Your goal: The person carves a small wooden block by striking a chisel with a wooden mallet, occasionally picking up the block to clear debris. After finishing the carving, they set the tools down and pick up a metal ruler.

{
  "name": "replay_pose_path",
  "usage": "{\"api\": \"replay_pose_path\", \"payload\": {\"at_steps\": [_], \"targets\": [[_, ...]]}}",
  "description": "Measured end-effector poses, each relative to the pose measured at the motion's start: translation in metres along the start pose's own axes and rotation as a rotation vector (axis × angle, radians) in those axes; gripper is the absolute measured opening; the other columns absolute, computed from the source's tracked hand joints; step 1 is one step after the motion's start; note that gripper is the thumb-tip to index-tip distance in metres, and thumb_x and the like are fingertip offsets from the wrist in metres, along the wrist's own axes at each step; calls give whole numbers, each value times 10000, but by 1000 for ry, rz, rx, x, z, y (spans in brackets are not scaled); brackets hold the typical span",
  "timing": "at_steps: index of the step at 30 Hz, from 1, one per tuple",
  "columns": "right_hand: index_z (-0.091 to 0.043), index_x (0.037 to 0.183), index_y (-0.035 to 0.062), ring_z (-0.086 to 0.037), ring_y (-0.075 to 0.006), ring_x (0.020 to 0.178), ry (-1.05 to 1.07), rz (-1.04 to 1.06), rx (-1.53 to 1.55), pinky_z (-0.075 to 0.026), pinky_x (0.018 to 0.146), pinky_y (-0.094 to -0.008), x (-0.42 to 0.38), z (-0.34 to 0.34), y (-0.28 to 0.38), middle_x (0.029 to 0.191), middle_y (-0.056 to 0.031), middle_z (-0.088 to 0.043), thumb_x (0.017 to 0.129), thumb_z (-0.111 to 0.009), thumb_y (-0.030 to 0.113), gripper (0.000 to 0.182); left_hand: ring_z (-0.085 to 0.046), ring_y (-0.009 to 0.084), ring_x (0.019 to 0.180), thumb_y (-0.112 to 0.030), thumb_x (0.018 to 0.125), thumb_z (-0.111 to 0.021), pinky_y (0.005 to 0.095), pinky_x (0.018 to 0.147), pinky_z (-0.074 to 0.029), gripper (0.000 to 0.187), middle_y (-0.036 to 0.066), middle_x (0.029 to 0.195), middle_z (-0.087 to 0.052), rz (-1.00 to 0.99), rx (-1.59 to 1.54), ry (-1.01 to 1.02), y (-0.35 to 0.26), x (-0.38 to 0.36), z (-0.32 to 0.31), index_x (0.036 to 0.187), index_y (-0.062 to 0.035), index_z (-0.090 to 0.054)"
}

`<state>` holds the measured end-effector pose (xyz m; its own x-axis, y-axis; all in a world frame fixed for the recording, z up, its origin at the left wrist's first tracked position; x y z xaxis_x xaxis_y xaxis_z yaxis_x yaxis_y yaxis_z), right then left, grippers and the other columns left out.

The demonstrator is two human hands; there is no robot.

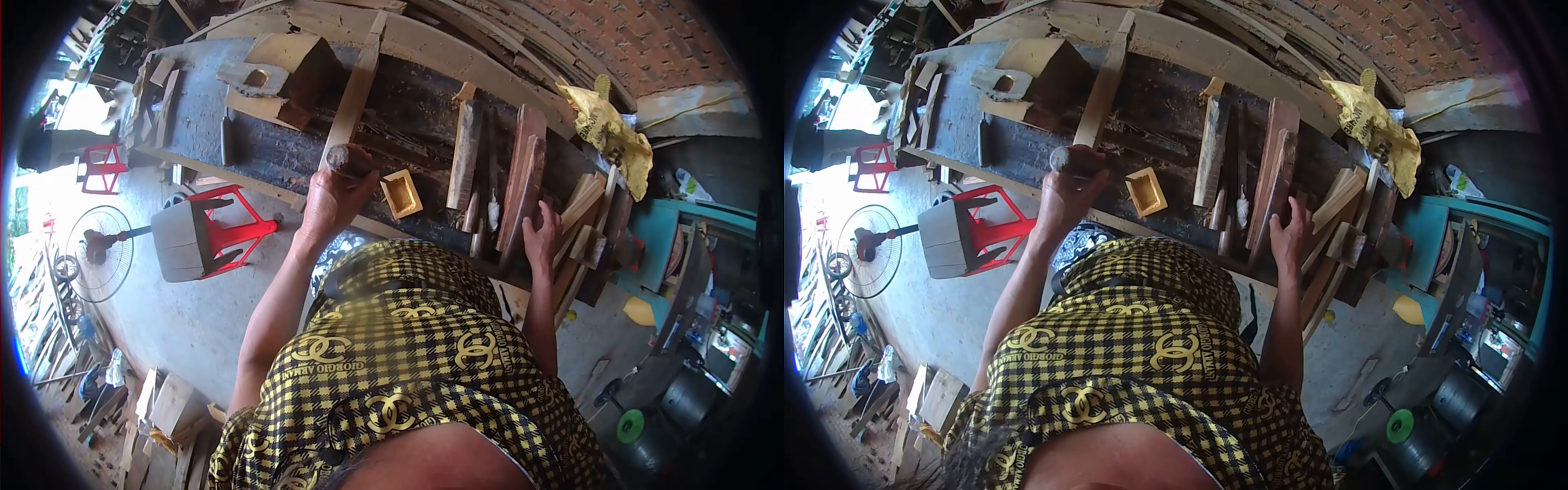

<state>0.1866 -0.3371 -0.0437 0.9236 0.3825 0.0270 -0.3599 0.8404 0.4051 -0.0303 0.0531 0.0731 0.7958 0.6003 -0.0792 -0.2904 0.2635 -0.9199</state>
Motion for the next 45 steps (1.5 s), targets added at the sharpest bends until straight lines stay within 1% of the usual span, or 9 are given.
{"api": "replay_pose_path", "payload": {"at_steps": [7, 11, 20, 25, 29, 32, 35, 38, 45], "targets": [[-466, 1407, 19, -454, -417, 1290, 144, -198, 177, -378, 1080, -476, 0, -26, -12, 1344, -264, -510, 817, -748, 346, 731, -717, 163, 897, -75, 867, -714, 312, 793, -590, 247, 89, 948, -724, -57, 39, 15, -3, 3, -6, 1095, -27, -630], [-484, 1361, -49, -551, -403, 1179, 5, -54, 90, -431, 1015, -453, 1, -28, -8, 1262, -271, -575, 775, -795, 367, 782, -705, 142, 908, -66, 869, -711, 315, 809, -595, 253, 78, 953, -718, -47, 9, 38, 3, 6, -9, 1104, -29, -627], [-523, 1188, -63, -601, -421, 1048, 22, -156, 213, -460, 927, -459, 11, -39, -25, 1103, -270, -625, 798, -717, 284, 557, -687, 138, 809, -114, 860, -740, 319, 736, -555, 238, 101, 878, -713, -81, -16, 34, 9, 10, -10, 1041, -37, -606], [-480, 1257, -21, -625, -196, 791, 55, -414, 699, -497, 789, -328, 4, -32, -9, 953, -112, -634, 885, -627, 191, 453, -687, 159, 835, -122, 850, -740, 342, 754, -547, 296, 118, 890, -710, -65, -19, 86, 11, 12, -12, 1093, -49, -586], [-500, 1186, 0, -626, -133, 696, 168, -209, 923, -507, 607, -300, 29, 2, 82, 916, -117, -642, 892, -626, 183, 369, -686, 205, 836, -127, 846, -728, 362, 765, -535, 369, 141, 898, -704, -84, -28, 94, 6, 14, -13, 1171, -65, -565], [-519, 1169, -22, -661, -190, 753, 217, 139, 633, -542, 690, -351, 44, 0, 119, 900, -117, -669, 865, -647, 158, 376, -689, 242, 829, -130, 843, -719, 378, 767, -530, 388, 158, 903, -698, -74, -65, 99, 9, 15, -14, 1193, -75, -562], [-473, 1360, -9, -634, -289, 1083, 175, 470, 557, -508, 925, -385, 38, 28, 187, 1238, -204, -611, 900, -677, 239, 562, -690, 280, 825, -137, 841, -709, 392, 763, -525, 385, 169, 902, -690, -80, -62, 76, 8, 15, -10, 1192, -85, -561], [-400, 1465, 13, -562, -324, 1242, 238, 570, 602, -457, 1026, -389, 35, 63, 254, 1411, -231, -507, 923, -681, 296, 674, -684, 324, 828, -147, 840, -701, 403, 755, -522, 367, 174, 894, -683, -90, -38, 78, 4, 15, -8, 1174, -92, -561], [-348, 1515, 45, -559, -301, 1267, 277, 781, 680, -460, 1034, -385, 35, 127, 342, 1398, -216, -540, 928, -692, 299, 726, -669, 391, 880, -162, 831, -697, 436, 751, -519, 337, 186, 893, -682, -106, 41, 102, -10, 17, -11, 1129, -88, -558]]}}
Point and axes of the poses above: each hand's wrist, its own x-axis towards the middle knuckle, its own z-axis out of the back of the hand, y = z × x, the point moved 10 cm from there along x, towards the middle knuckle
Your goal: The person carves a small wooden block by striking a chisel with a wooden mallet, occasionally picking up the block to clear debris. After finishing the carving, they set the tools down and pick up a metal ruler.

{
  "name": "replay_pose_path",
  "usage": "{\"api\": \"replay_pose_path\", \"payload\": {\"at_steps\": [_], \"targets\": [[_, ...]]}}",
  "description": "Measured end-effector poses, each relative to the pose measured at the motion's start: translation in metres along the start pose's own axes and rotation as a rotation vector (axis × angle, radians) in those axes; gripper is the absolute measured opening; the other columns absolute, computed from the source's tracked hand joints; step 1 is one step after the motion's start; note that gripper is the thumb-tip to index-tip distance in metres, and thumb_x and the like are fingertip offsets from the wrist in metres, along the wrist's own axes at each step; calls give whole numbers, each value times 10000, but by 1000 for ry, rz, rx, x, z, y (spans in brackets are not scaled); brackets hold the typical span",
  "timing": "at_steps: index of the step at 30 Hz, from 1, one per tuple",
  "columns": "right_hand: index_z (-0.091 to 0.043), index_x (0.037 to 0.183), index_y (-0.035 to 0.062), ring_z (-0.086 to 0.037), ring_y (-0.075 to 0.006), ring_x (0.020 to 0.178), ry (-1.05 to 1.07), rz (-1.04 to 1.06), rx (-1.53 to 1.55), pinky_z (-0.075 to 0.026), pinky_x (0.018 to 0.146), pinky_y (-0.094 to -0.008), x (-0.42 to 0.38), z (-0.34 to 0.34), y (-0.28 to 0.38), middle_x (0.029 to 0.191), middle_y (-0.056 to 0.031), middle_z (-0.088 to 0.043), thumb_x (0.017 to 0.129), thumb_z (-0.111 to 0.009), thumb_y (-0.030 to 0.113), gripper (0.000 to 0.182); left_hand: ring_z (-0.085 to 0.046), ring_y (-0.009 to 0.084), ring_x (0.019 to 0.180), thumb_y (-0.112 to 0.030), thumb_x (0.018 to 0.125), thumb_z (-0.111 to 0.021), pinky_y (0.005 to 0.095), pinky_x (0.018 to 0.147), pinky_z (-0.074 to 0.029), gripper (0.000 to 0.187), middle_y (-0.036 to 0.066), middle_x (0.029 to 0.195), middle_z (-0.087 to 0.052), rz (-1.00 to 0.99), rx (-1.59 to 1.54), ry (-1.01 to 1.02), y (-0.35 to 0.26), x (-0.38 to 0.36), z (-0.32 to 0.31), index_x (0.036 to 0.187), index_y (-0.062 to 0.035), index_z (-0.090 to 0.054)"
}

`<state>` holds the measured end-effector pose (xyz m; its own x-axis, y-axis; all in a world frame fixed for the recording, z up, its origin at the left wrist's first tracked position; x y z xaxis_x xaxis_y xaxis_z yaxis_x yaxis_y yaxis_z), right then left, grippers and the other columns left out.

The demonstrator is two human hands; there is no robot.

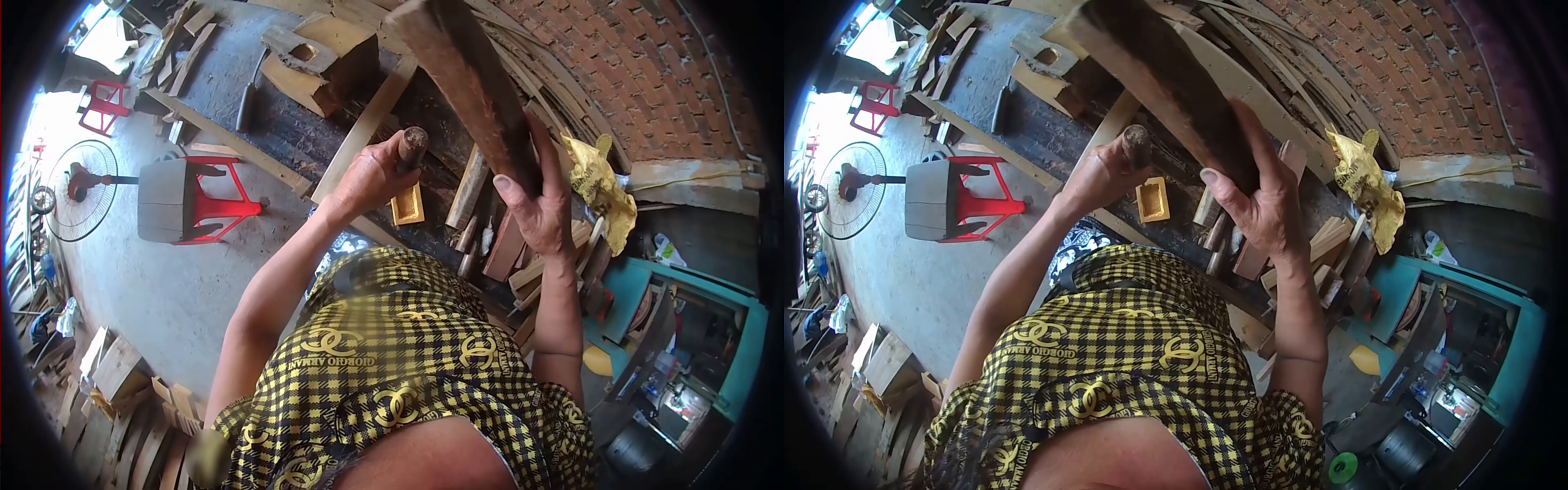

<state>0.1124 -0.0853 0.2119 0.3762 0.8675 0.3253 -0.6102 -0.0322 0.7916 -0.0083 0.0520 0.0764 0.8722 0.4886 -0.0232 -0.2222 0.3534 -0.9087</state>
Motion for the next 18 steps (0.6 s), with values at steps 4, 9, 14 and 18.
{"api": "replay_pose_path", "payload": {"at_steps": [4, 9, 14, 18], "targets": [[-337, 1531, 84, -581, -281, 1241, 94, 81, -29, -481, 1011, -368, 11, -10, 10, 1396, -196, -553, 932, -696, 258, 719, -655, 411, 894, -175, 824, -702, 454, 751, -519, 341, 194, 906, -682, -25, 30, -15, -1, 1, 0, 1118, -84, -557], [-336, 1539, 114, -587, -271, 1239, 72, 183, 4, -494, 994, -357, 17, -11, 27, 1405, -185, -552, 933, -698, 223, 715, -669, 367, 836, -168, 828, -708, 430, 725, -525, 301, 174, 870, -683, -34, 61, -37, 3, 2, 0, 1071, -62, -565], [-335, 1539, 120, -585, -287, 1249, 139, 166, -52, -504, 986, -362, 17, -15, 21, 1415, -186, -545, 934, -695, 227, 712, -686, 318, 774, -160, 834, -717, 391, 701, -531, 279, 151, 829, -682, -82, 78, -73, -2, 2, 2, 1046, -45, -576], [-336, 1539, 121, -605, -288, 1220, 124, 232, -78, -512, 974, -361, 17, -17, 24, 1388, -194, -563, 933, -697, 230, 713, -661, 362, 839, -171, 822, -713, 429, 733, -522, 300, 170, 860, -676, -62, 57, -39, -2, 1, 1, 1057, -63, -560]]}}
Point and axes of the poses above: each hand's wrist, its own x-axis towards the middle knuckle, its own z-axis out of the back of the hand, y = z × x, the point moved 10 cm from there along x, towards the middle knuckle
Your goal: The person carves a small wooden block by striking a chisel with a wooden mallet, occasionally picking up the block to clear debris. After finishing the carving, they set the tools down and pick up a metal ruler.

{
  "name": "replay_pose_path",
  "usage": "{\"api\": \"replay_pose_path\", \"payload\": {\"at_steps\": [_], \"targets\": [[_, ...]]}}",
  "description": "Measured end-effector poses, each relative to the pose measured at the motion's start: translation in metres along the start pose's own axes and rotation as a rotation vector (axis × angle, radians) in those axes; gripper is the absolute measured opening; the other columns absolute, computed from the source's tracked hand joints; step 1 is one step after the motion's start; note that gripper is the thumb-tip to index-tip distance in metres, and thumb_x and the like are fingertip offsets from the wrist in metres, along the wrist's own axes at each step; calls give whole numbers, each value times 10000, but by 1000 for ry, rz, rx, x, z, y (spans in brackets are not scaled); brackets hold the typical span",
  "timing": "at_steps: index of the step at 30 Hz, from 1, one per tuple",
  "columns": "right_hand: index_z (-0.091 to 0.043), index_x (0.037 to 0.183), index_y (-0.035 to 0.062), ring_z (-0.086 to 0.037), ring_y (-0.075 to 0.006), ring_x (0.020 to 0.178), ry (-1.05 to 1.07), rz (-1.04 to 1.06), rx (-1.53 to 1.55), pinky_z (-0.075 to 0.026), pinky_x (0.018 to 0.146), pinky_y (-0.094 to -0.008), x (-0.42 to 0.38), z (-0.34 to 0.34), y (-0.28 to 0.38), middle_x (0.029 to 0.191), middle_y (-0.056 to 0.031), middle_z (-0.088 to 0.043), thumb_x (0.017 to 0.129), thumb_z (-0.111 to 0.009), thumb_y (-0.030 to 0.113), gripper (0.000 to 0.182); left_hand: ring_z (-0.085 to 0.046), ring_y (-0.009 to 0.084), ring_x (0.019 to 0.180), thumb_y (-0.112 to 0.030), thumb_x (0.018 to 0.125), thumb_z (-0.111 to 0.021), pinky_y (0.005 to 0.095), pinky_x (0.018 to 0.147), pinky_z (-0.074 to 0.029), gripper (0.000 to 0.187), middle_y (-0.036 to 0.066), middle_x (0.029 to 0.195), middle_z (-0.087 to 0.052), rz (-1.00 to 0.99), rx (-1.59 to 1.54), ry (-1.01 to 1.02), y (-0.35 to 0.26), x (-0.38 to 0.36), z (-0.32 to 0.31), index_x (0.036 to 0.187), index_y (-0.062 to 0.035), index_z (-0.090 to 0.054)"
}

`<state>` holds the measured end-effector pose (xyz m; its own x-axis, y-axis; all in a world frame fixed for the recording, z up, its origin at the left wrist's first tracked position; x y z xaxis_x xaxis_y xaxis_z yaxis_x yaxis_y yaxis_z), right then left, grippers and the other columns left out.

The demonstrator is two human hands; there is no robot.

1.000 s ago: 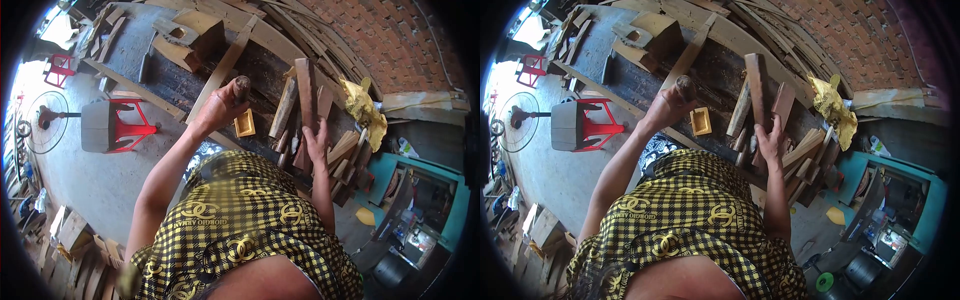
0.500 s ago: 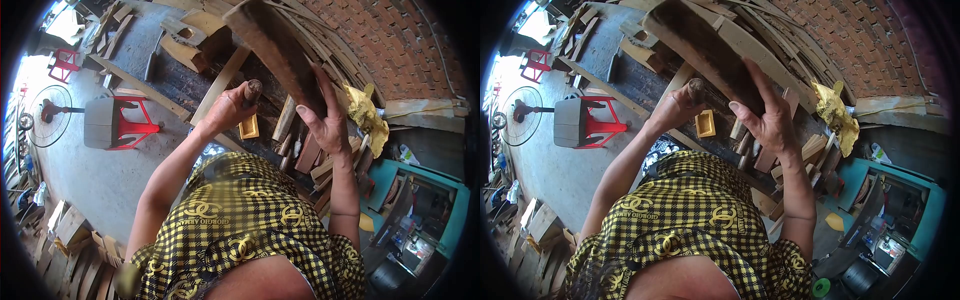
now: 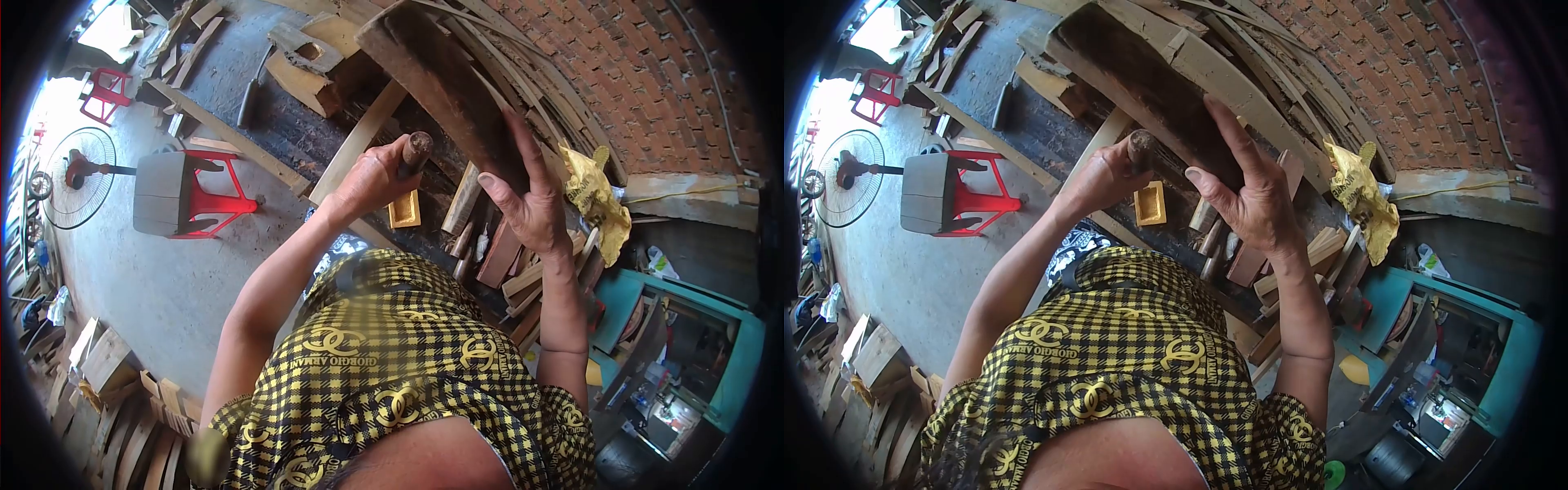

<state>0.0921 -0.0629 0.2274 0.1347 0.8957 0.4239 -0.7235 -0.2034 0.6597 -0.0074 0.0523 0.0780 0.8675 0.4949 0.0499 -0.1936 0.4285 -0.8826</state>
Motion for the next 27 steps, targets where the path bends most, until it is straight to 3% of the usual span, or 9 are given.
{"api": "replay_pose_path", "payload": {"at_steps": [1, 5, 7, 13, 20, 24, 25, 26, 27], "targets": [[-339, 1538, 124, -612, -289, 1210, -13, -24, 20, -516, 968, -359, 1, 2, 1, 1385, -194, -566, 930, -700, 226, 714, -684, 305, 753, -162, 834, -721, 392, 690, -530, 274, 147, 808, -679, -31, 23, -15, -3, 0, 1, 1032, -45, -571], [-353, 1533, 141, -609, -304, 1218, -44, -126, 69, -527, 963, -374, -1, 2, -5, 1405, -176, -557, 923, -702, 218, 706, -683, 293, 741, -164, 834, -724, 389, 678, -528, 275, 143, 801, -676, -9, -8, -1, -3, -1, 1, 1027, -45, -569], [-356, 1533, 149, -605, -312, 1224, 18, -101, 19, -531, 959, -381, -4, -7, -7, 1412, -170, -554, 924, -699, 216, 702, -633, 420, 947, -177, 805, -717, 462, 794, -514, 338, 191, 937, -673, 83, -36, 51, 4, -2, -4, 1087, -82, -555], [-358, 1535, 170, -587, -326, 1245, 166, -96, -65, -530, 973, -381, -14, -36, -28, 1403, -176, -560, 919, -701, 205, 707, -631, 420, 951, -181, 812, -723, 458, 795, -513, 347, 185, 933, -676, 23, -45, 4, 0, -3, 5, 1100, -84, -557], [-332, 1544, 167, -622, -297, 1196, 4, -86, 25, -540, 964, -381, 7, -4, 3, 1373, -174, -583, 933, -689, 224, 710, -633, 420, 942, -178, 817, -715, 460, 784, -509, 346, 191, 933, -675, 52, -60, 45, 7, -2, -3, 1106, -77, -556], [-331, 1535, 325, -686, -309, 1066, 227, -118, -112, -598, 867, -428, -13, -44, -23, 1334, -182, -601, 925, -686, 312, 706, -639, 417, 925, -174, 816, -713, 461, 785, -512, 353, 189, 928, -681, -4, -19, 24, 18, -1, -9, 1116, -75, -556], [-377, 1526, 194, -535, -290, 1311, 426, -346, -262, -460, 1075, -383, -23, -51, -35, 1478, -112, -504, 930, -684, 245, 672, -640, 417, 920, -172, 814, -714, 461, 785, -513, 358, 189, 927, -683, -59, 27, 13, 21, 2, -11, 1121, -75, -557], [-377, 1526, 194, -535, -290, 1311, 426, -342, -265, -460, 1075, -383, -22, -50, -36, 1478, -112, -504, 930, -684, 245, 672, -640, 417, 920, -172, 814, -714, 461, 785, -513, 358, 189, 927, -683, -62, 28, 9, 28, 4, -13, 1121, -75, -557], [-357, 1525, 282, -610, -307, 1188, 348, -233, -198, -531, 962, -405, -14, -45, -28, 1380, -140, -563, 911, -698, 291, 703, -642, 418, 916, -172, 812, -715, 463, 784, -512, 364, 189, 922, -685, -39, 32, 27, 32, 6, -13, 1125, -77, -555]]}}
Point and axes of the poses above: each hand's wrist, its own x-axis towards the middle knuckle, its own z-axis out of the back of the hand, y = z × x, the point moved 10 cm from there along x, towards the middle knuckle
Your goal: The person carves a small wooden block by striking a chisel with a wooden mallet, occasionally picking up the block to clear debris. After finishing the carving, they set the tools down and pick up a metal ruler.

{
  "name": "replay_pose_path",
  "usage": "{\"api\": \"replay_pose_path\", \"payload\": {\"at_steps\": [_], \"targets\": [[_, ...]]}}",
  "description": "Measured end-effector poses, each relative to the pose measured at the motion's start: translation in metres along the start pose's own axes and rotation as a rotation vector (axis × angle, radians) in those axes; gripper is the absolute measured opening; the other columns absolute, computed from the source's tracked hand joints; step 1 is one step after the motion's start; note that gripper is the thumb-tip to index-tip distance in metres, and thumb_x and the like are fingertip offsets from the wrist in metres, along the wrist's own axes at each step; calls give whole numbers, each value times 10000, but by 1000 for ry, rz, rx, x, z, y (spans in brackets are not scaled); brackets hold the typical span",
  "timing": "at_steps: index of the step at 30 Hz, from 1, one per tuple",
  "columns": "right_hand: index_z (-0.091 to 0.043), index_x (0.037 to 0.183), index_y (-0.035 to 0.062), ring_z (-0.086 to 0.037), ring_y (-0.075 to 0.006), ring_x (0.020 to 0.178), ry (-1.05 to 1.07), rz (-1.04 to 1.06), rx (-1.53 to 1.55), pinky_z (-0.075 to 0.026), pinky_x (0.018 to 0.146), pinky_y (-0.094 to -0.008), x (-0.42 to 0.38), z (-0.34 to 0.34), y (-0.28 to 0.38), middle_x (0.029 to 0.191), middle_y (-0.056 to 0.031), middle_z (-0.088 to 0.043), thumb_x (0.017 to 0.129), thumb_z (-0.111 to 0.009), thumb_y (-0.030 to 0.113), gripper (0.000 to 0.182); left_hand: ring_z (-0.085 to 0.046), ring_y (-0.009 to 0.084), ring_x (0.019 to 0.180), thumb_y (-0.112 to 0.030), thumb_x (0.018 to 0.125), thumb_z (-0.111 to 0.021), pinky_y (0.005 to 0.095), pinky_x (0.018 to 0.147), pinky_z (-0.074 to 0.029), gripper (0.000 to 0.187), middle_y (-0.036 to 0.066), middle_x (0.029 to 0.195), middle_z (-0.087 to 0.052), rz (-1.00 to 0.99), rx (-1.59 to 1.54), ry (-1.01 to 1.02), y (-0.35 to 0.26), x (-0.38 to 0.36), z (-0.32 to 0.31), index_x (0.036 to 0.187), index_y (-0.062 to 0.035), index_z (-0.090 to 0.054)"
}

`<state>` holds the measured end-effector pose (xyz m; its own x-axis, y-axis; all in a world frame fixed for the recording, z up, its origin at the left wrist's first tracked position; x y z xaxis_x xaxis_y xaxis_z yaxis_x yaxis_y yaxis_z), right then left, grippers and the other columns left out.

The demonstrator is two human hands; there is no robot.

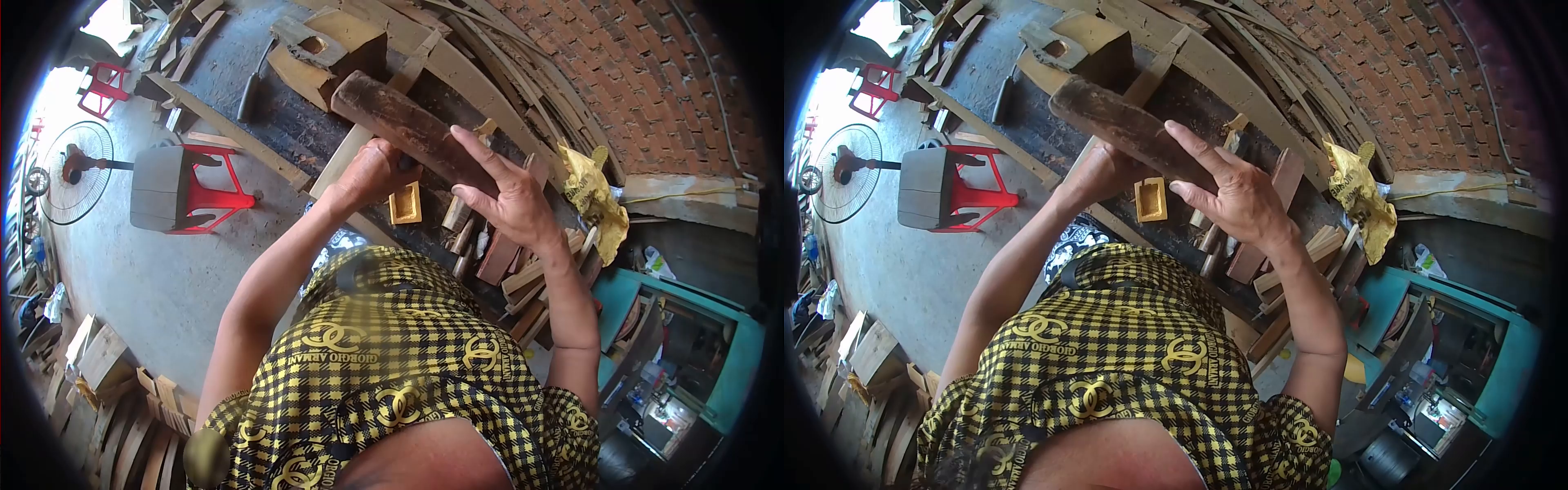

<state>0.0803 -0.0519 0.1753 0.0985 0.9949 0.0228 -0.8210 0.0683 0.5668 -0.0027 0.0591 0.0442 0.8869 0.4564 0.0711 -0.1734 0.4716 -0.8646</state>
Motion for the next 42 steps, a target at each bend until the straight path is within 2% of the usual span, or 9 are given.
{"api": "replay_pose_path", "payload": {"at_steps": [1, 3, 5, 9, 16, 19, 26, 29, 42], "targets": [[-336, 1524, 371, -685, -324, 1065, -85, 109, 58, -601, 849, -427, 1, 10, 7, 1282, -169, -622, 892, -712, 337, 736, -643, 420, 912, -172, 810, -717, 466, 783, -512, 369, 190, 916, -686, 21, 5, 23, 3, 1, -1, 1129, -79, -554], [-337, 1533, 318, -666, -334, 1110, -37, 48, 73, -593, 882, -400, 7, 18, 4, 1327, -142, -610, 901, -707, 327, 732, -643, 422, 910, -172, 809, -718, 467, 780, -511, 369, 192, 909, -685, 35, -62, 11, -10, -3, 5, 1126, -80, -554], [-333, 1540, 248, -664, -319, 1123, -289, 294, 90, -586, 906, -378, 7, 52, 29, 1382, -162, -576, 919, -693, 312, 721, -643, 424, 908, -172, 808, -719, 468, 778, -509, 369, 195, 902, -685, 47, -129, -5, -23, -2, 12, 1124, -81, -553], [-294, 1554, 231, -600, -304, 1224, -254, 154, 302, -542, 996, -412, 9, 52, 18, 1470, -159, -494, 944, -662, 316, 717, -642, 426, 917, -165, 801, -726, 469, 781, -508, 374, 195, 908, -685, 121, -69, 13, -23, -4, 14, 1124, -87, -553], [-322, 1541, 306, -626, -348, 1182, 61, -71, 1, -558, 905, -452, 9, 4, -13, 1301, -172, -626, 924, -662, 428, 715, -643, 432, 918, -181, 800, -716, 458, 774, -513, 369, 199, 912, -687, 75, -88, -55, -16, -8, 10, 1118, -78, -558], [-353, 1533, 245, -628, -341, 1181, -128, 160, 81, -536, 951, -409, 14, 33, 12, 1367, -168, -589, 922, -687, 348, 704, -646, 427, 934, -181, 808, -695, 457, 787, -514, 357, 201, 924, -686, 101, -93, 3, -19, -6, 8, 1122, -81, -558], [-361, 1525, 177, -484, -338, 1346, -113, 118, 163, -427, 1099, -402, 12, 31, 11, 1478, -146, -491, 934, -683, 314, 687, -646, 417, 960, -181, 810, -690, 466, 809, -510, 364, 203, 951, -684, 96, -93, -8, -14, -6, 6, 1132, -83, -552], [-362, 1525, 183, -484, -342, 1344, 52, 5, 193, -429, 1098, -415, 8, 3, -9, 1474, -146, -494, 936, -677, 319, 682, -651, 409, 960, -188, 804, -709, 465, 809, -510, 380, 205, 945, -684, 164, -20, 28, -14, -8, 8, 1132, -84, -550], [-317, 1544, 206, -463, -347, 1360, -6, -11, 234, -423, 1101, -431, 0, 3, -17, 1490, -166, -469, 940, -670, 345, 714, -653, 406, 984, -184, 799, -719, 456, 818, -514, 413, 196, 969, -692, 152, -23, 25, -11, -3, 3, 1164, -90, -550]]}}
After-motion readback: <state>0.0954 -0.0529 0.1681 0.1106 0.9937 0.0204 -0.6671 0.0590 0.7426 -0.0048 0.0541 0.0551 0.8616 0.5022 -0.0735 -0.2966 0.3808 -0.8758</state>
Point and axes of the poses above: each hand's wrist, its own x-axis towards the middle knuckle, its own z-axis out of the back of the hand, y = z × x, the point moved 10 cm from there along x, towards the middle knuckle
